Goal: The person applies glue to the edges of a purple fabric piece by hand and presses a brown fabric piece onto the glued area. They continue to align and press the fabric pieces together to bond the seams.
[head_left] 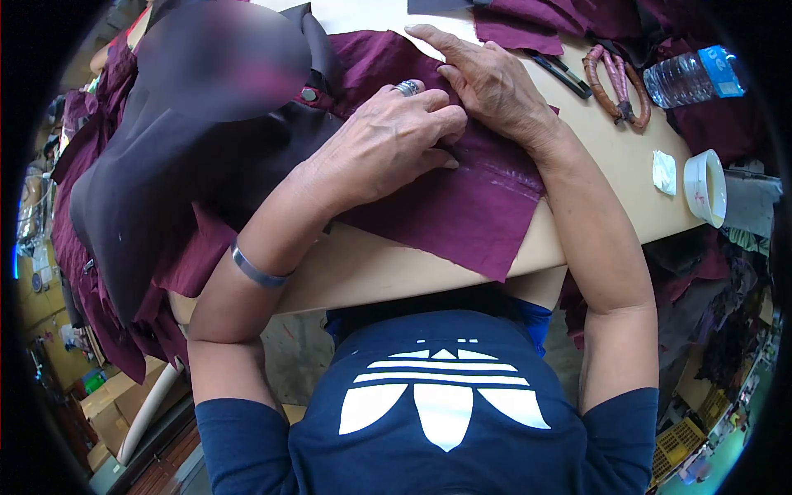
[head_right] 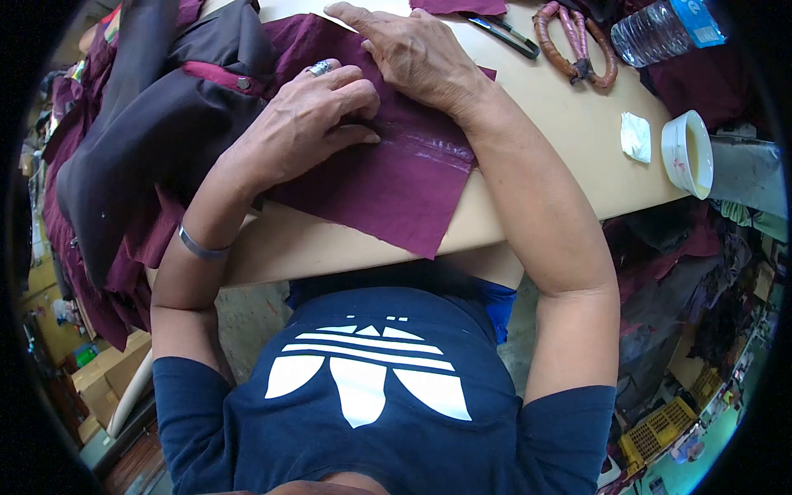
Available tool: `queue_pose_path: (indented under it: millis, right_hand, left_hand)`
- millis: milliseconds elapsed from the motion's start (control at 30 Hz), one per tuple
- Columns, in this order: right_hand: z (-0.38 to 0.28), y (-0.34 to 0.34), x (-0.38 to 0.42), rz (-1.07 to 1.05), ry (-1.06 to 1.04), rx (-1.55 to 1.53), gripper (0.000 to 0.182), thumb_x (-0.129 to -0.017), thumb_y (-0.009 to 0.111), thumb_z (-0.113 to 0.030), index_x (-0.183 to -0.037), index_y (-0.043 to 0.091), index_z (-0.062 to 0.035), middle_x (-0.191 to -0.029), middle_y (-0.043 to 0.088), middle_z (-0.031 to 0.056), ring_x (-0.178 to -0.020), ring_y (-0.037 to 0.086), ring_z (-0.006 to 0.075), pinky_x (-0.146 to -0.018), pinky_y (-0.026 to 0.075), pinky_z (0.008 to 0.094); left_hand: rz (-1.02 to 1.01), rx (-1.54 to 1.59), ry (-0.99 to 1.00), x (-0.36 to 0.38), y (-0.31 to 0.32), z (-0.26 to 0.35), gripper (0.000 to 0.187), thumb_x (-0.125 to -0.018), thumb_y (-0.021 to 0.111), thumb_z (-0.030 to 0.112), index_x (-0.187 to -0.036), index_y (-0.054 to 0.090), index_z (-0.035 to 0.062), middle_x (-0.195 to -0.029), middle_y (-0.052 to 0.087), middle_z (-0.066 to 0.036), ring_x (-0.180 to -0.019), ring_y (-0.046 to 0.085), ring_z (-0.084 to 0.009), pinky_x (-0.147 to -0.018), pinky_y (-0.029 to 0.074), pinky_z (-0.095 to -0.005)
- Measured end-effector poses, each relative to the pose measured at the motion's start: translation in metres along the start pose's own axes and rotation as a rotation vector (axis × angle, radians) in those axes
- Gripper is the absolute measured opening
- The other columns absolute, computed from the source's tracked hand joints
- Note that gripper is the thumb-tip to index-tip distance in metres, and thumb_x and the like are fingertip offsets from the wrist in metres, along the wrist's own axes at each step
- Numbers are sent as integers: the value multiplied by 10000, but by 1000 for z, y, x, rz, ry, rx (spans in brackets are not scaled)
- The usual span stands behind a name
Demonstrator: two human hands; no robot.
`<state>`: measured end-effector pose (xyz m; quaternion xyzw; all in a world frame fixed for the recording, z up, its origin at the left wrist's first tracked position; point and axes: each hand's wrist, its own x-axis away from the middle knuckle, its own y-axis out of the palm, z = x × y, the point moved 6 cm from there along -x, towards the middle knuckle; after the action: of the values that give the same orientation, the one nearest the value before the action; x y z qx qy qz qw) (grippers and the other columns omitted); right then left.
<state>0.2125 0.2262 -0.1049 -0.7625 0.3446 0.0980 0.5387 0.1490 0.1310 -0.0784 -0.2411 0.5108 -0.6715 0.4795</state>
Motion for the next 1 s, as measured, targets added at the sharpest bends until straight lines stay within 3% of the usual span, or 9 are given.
queue_pose_path:
  millis: [267,367,667,767,867,1000]
  right_hand:
    - [2,2,2,19,-31,37,553,-842,580,-78,-1337,420,-266,-1223,576,33,-875,638,254,-830,477,406]
    - [1,2,1,-28,-6,-3,555,-845,574,-77,-1342,415,-268,-1212,584,30,-876,635,256,-810,480,394]
    - [0,3,-1,-31,-27,-18,520,-831,593,-98,-1307,471,-265,-1136,624,49,-799,632,267,-784,485,366]
    - [-2,1,-2,31,-115,-7,547,-823,607,-105,-1320,453,-273,-1115,634,52,-772,629,261,-762,484,363]
    - [-2,-2,0,-29,-89,67,571,-821,607,-98,-1337,431,-266,-1111,635,53,-768,630,251,-739,479,353]
    - [1,-2,4,-6,-122,115,585,-813,614,-97,-1345,421,-247,-1098,638,57,-756,625,246,-728,474,349]
  left_hand:
    - [-134,-62,-58,-3,2,-8,194,-771,677,217,-848,570,76,-844,544,-67,-842,534,-243,-792,408,-376]
    - [-73,114,38,-3,3,-7,161,-781,664,187,-868,583,77,-842,541,-71,-830,540,-241,-799,408,-375]
    - [-267,177,15,-6,8,-6,148,-800,617,88,-946,640,93,-871,538,-64,-919,525,-236,-800,414,-375]
    - [-127,109,86,-4,12,5,145,-800,612,73,-944,627,88,-903,537,-69,-921,525,-248,-798,408,-367]
    - [16,190,37,-4,22,14,147,-804,597,50,-946,613,83,-927,535,-74,-925,523,-256,-802,394,-358]
    - [-60,242,4,-8,22,10,147,-812,574,25,-944,605,81,-907,528,-91,-899,522,-271,-776,399,-371]
